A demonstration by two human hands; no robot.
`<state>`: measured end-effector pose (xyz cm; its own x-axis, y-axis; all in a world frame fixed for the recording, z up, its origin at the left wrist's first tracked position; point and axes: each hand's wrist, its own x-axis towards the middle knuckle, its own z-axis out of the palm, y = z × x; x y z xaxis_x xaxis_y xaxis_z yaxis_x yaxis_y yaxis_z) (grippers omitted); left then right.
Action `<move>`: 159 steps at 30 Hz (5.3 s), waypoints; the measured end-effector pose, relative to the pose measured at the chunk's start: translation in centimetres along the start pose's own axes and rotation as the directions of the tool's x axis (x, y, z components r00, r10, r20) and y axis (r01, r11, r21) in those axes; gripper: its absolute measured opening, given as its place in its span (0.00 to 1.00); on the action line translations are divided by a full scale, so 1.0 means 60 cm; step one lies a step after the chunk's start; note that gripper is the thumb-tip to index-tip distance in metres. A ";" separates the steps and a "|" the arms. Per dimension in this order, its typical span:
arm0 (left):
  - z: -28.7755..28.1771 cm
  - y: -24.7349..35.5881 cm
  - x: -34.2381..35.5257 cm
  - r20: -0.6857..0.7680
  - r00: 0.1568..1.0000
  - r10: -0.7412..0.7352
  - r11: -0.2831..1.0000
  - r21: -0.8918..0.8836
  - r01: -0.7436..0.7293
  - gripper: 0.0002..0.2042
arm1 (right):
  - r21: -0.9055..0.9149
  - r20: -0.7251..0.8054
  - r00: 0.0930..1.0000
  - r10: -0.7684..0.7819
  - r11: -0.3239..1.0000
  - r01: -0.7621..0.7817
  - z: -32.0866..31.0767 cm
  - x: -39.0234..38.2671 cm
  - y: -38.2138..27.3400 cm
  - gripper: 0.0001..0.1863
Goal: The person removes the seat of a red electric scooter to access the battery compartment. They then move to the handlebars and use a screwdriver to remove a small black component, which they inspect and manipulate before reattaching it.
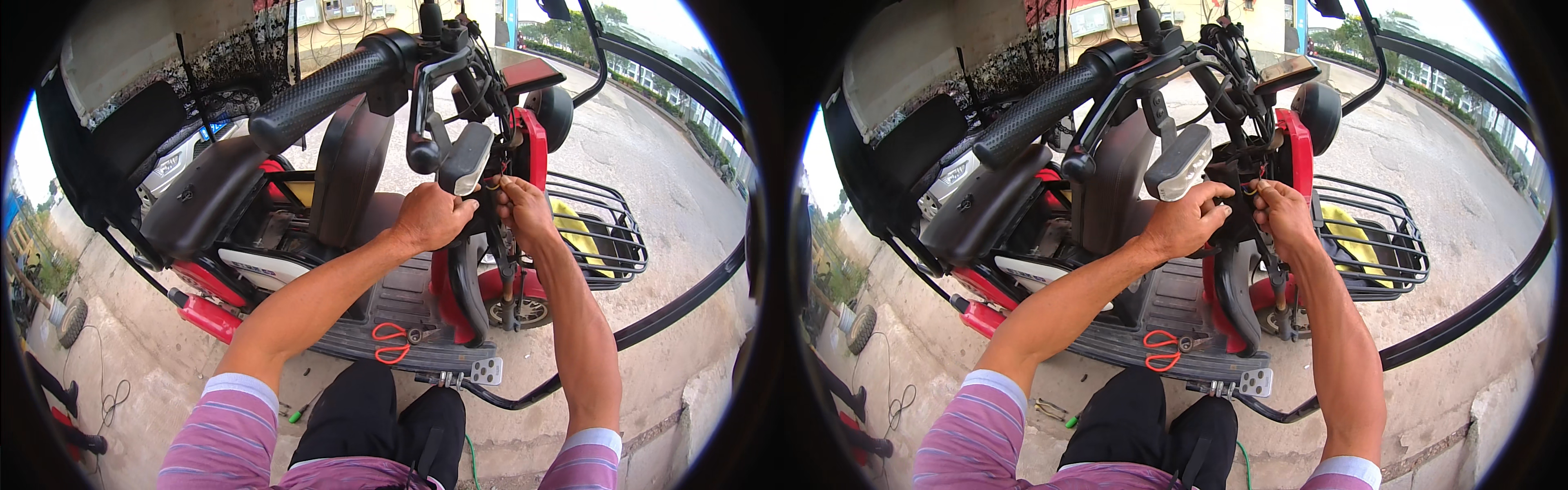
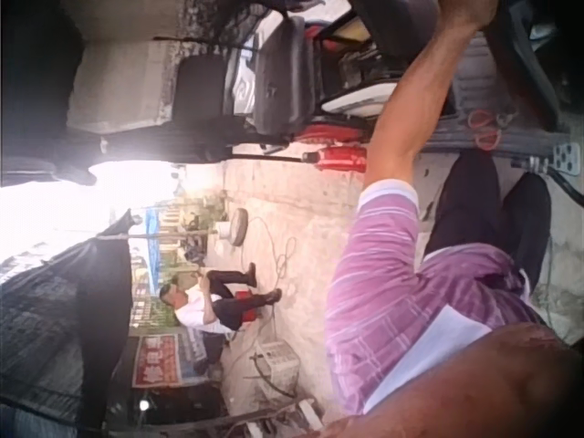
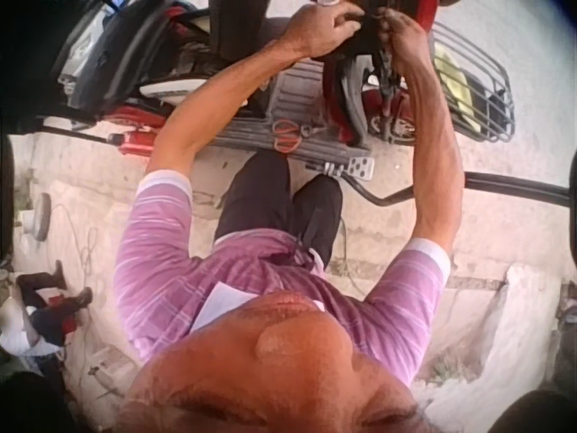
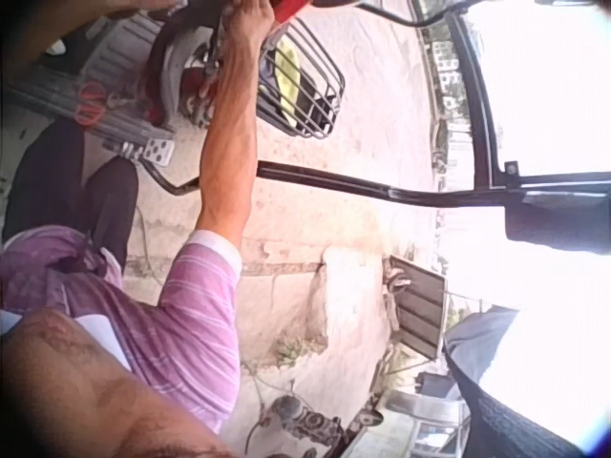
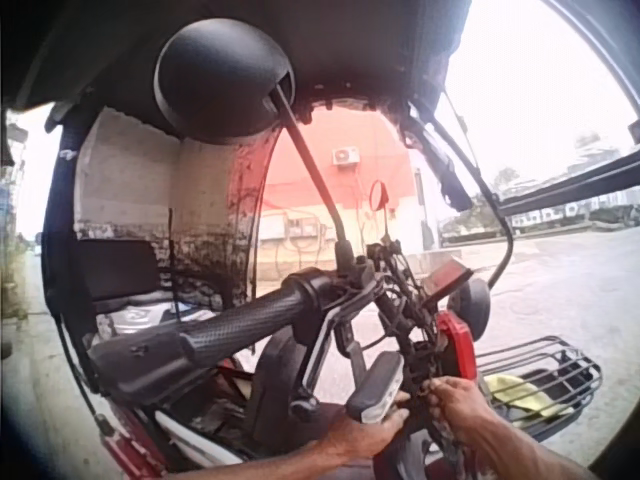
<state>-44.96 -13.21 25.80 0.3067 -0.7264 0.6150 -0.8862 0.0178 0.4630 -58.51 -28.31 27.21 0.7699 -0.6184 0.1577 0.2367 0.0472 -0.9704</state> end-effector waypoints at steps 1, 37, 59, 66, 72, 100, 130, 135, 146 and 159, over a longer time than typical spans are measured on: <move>-0.015 0.006 -0.004 -0.025 0.999 -0.035 0.997 -0.071 0.033 0.12 | 0.001 -0.001 1.000 0.005 1.000 -0.005 -0.001 -0.003 -0.002 0.11; -0.223 -0.017 0.131 -0.185 0.957 0.225 0.957 -0.143 -0.253 0.09 | -0.160 -0.155 0.988 -0.014 0.987 -0.011 0.032 -0.019 -0.012 0.09; 0.035 -0.157 -0.039 -0.067 0.997 -0.033 0.859 -0.512 -0.006 0.15 | -0.298 -0.566 0.810 -0.152 0.954 -0.029 0.077 -0.018 0.015 0.09; -0.004 -0.147 -0.035 0.026 1.000 -0.014 0.830 -0.557 0.026 0.16 | -0.453 -0.577 0.815 0.052 0.810 -0.372 0.184 -0.091 0.017 0.16; -0.021 -0.125 -0.028 -0.183 0.981 0.062 0.821 -0.550 -0.154 0.15 | -0.446 -0.570 0.821 -0.032 0.851 -0.276 0.176 -0.012 0.044 0.20; -0.036 -0.100 0.001 0.439 0.879 -0.185 0.499 -0.729 0.469 0.15 | -0.542 -0.479 0.871 -0.104 0.816 -0.200 0.097 0.012 0.128 0.19; 0.047 -0.090 -0.041 -0.319 0.946 0.048 0.958 -0.252 -0.133 0.12 | -0.140 -0.355 0.931 0.082 0.980 -0.140 0.145 0.004 0.068 0.25; 0.046 -0.074 -0.066 -0.256 0.965 -0.050 0.916 -0.397 -0.058 0.14 | -0.170 -0.333 0.933 0.133 0.965 -0.198 0.133 -0.070 0.058 0.19; 0.054 -0.064 -0.092 -0.358 0.934 -0.018 0.959 -0.269 -0.084 0.13 | -0.617 -0.268 0.912 -0.311 0.782 0.085 -0.019 -0.061 -0.048 0.17; 0.191 -0.221 -0.392 0.406 0.751 -0.520 0.826 0.016 0.563 0.13 | -0.755 -0.007 0.996 -0.086 0.654 0.051 -0.029 -0.175 0.003 0.15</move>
<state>-44.38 -4.21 -2.12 0.5504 -0.8340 -0.0380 -0.5647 -0.4055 0.7188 -67.59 -23.18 25.08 0.7424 -0.6257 0.2393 -0.2534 -0.5929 -0.7644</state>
